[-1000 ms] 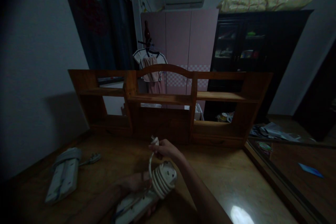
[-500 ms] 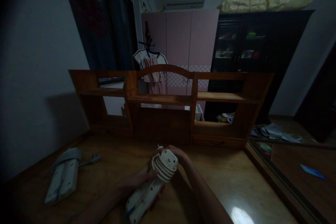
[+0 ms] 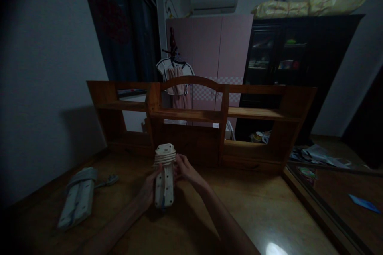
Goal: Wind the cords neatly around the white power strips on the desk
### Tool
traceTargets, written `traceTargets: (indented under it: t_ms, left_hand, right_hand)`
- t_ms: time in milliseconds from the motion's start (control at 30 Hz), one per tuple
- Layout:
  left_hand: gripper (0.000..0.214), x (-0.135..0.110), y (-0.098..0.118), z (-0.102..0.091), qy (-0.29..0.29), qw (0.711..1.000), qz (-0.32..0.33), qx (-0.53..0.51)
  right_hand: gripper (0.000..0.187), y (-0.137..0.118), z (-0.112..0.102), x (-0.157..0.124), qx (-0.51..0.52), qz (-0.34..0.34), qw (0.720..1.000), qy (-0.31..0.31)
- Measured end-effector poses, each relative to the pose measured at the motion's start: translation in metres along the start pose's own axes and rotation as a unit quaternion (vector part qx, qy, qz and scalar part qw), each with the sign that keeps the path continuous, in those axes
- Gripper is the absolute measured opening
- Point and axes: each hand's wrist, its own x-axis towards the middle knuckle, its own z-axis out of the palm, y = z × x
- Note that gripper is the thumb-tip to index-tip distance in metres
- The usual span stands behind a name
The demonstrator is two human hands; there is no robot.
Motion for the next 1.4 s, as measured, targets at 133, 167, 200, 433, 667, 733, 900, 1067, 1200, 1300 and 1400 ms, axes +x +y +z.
traceTargets:
  t_ms: [133, 167, 200, 433, 667, 733, 900, 1067, 1200, 1300, 1400]
  left_hand:
    - [0.038, 0.005, -0.008, -0.007, 0.030, 0.998, 0.047, 0.011]
    - [0.039, 0.006, -0.012, -0.008, 0.034, 0.998, 0.053, 0.020]
    - [0.040, 0.005, -0.015, -0.009, 0.031, 0.998, 0.050, 0.028]
    - [0.064, 0.000, -0.018, -0.008, -0.030, 0.999, -0.009, 0.032]
    - [0.077, -0.007, -0.014, -0.008, -0.079, 0.994, -0.059, 0.036]
    - [0.074, -0.009, -0.008, -0.006, -0.119, 0.989, -0.090, -0.004]
    - [0.073, -0.013, 0.008, 0.001, -0.273, 0.944, -0.173, -0.066]
    - [0.081, -0.023, 0.011, 0.011, -0.342, 0.913, -0.220, 0.020]
    - [0.084, -0.022, 0.013, 0.010, -0.352, 0.909, -0.218, 0.040]
    - [0.081, -0.011, 0.012, 0.004, -0.334, 0.927, -0.173, -0.002]
    - [0.073, -0.001, 0.009, -0.003, -0.284, 0.950, -0.123, -0.050]
  right_hand:
    - [0.081, -0.014, 0.016, -0.015, -0.105, -0.138, 0.984, 0.047]
    - [0.080, -0.018, 0.020, -0.019, -0.133, -0.166, 0.975, 0.064]
    - [0.078, -0.021, 0.022, -0.022, -0.157, -0.184, 0.967, 0.078]
    - [0.061, -0.040, 0.013, -0.032, -0.254, -0.160, 0.950, 0.084]
    - [0.052, -0.055, 0.005, -0.042, -0.377, -0.136, 0.908, 0.122]
    - [0.045, -0.063, 0.000, -0.044, -0.432, -0.149, 0.879, 0.136]
    - [0.054, -0.069, -0.018, -0.039, -0.313, -0.204, 0.915, 0.154]
    - [0.050, -0.034, -0.028, -0.023, -0.207, -0.141, 0.968, 0.030]
    - [0.043, -0.003, -0.028, -0.015, -0.200, -0.100, 0.974, -0.026]
    - [0.043, 0.005, -0.026, -0.010, -0.188, -0.084, 0.977, -0.052]
    - [0.041, 0.003, -0.029, -0.005, -0.180, -0.068, 0.977, -0.089]
